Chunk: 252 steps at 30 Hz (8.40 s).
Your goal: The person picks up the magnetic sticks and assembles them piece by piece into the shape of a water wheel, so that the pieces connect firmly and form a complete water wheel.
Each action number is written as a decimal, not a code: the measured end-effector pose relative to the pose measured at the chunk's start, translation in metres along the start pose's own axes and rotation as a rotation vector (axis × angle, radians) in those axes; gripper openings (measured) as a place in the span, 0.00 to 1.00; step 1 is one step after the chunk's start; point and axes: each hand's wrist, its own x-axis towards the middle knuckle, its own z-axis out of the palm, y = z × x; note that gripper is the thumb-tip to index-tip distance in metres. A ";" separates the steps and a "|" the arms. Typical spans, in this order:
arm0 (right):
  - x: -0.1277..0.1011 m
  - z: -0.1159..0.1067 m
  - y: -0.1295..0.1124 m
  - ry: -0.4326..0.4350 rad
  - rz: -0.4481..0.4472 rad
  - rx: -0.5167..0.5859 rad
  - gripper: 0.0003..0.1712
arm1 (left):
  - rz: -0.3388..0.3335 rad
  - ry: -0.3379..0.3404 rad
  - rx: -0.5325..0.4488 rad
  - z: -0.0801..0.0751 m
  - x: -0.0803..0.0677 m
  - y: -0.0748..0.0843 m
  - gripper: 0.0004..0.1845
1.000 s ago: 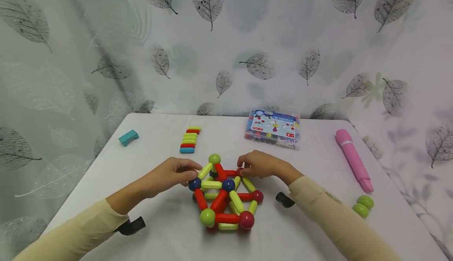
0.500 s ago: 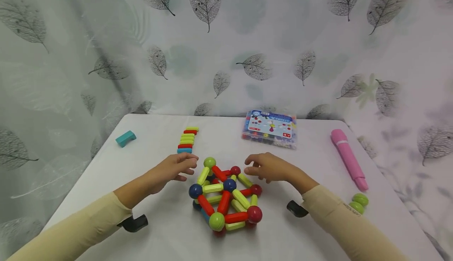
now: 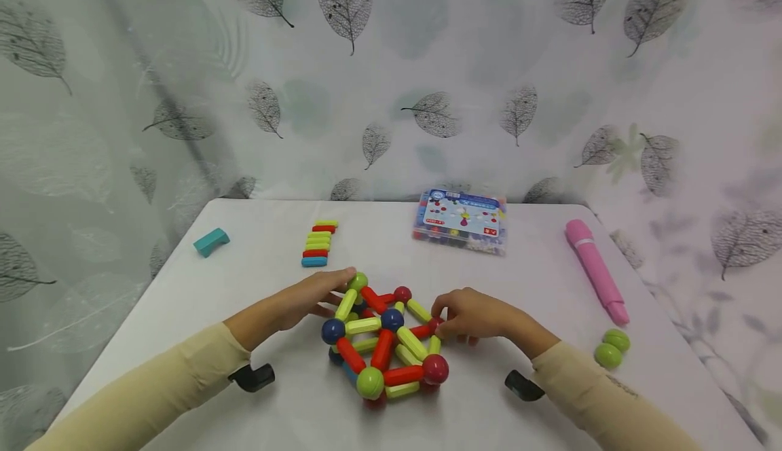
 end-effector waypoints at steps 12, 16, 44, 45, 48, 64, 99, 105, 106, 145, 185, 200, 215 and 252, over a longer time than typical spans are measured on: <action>0.040 -0.016 -0.002 0.042 -0.041 -0.051 0.20 | -0.059 0.020 0.035 0.000 -0.030 -0.012 0.41; 0.051 -0.019 -0.007 0.035 -0.067 -0.031 0.19 | -0.078 -0.007 0.027 0.001 -0.043 -0.016 0.42; -0.018 -0.008 0.021 -0.267 -0.101 0.596 0.38 | -0.067 -0.161 -0.132 -0.004 -0.041 -0.027 0.48; -0.018 -0.008 0.021 -0.264 -0.109 0.602 0.38 | -0.065 -0.158 -0.133 -0.004 -0.041 -0.028 0.48; -0.017 -0.005 0.022 -0.260 -0.136 0.626 0.38 | -0.054 -0.150 -0.139 -0.003 -0.041 -0.028 0.47; -0.007 -0.016 0.014 -0.121 -0.261 0.530 0.46 | 0.099 -0.120 -0.085 -0.020 -0.039 -0.020 0.41; -0.022 0.004 -0.008 0.293 -0.414 -0.119 0.60 | 0.573 -0.006 0.110 -0.025 -0.039 -0.040 0.55; -0.017 0.002 -0.001 0.275 -0.423 -0.005 0.68 | 0.609 -0.017 0.149 -0.026 -0.040 -0.040 0.56; -0.016 0.001 0.001 0.270 -0.419 0.014 0.69 | 0.618 -0.021 0.154 -0.026 -0.040 -0.041 0.56; -0.013 -0.004 0.005 0.225 -0.352 0.112 0.62 | 0.493 0.211 0.385 -0.061 -0.044 -0.024 0.47; -0.006 -0.009 0.001 0.501 -0.307 0.048 0.32 | 0.406 0.367 0.463 -0.063 -0.038 -0.021 0.12; 0.000 -0.005 0.003 0.487 -0.303 0.080 0.32 | 0.576 0.076 0.335 0.002 -0.052 0.027 0.12; 0.000 -0.007 0.001 0.470 -0.296 0.082 0.31 | 0.600 0.066 0.369 0.012 -0.048 0.023 0.11; -0.066 -0.041 0.027 0.458 -0.118 -0.221 0.24 | 0.693 0.289 0.514 -0.013 -0.063 -0.013 0.22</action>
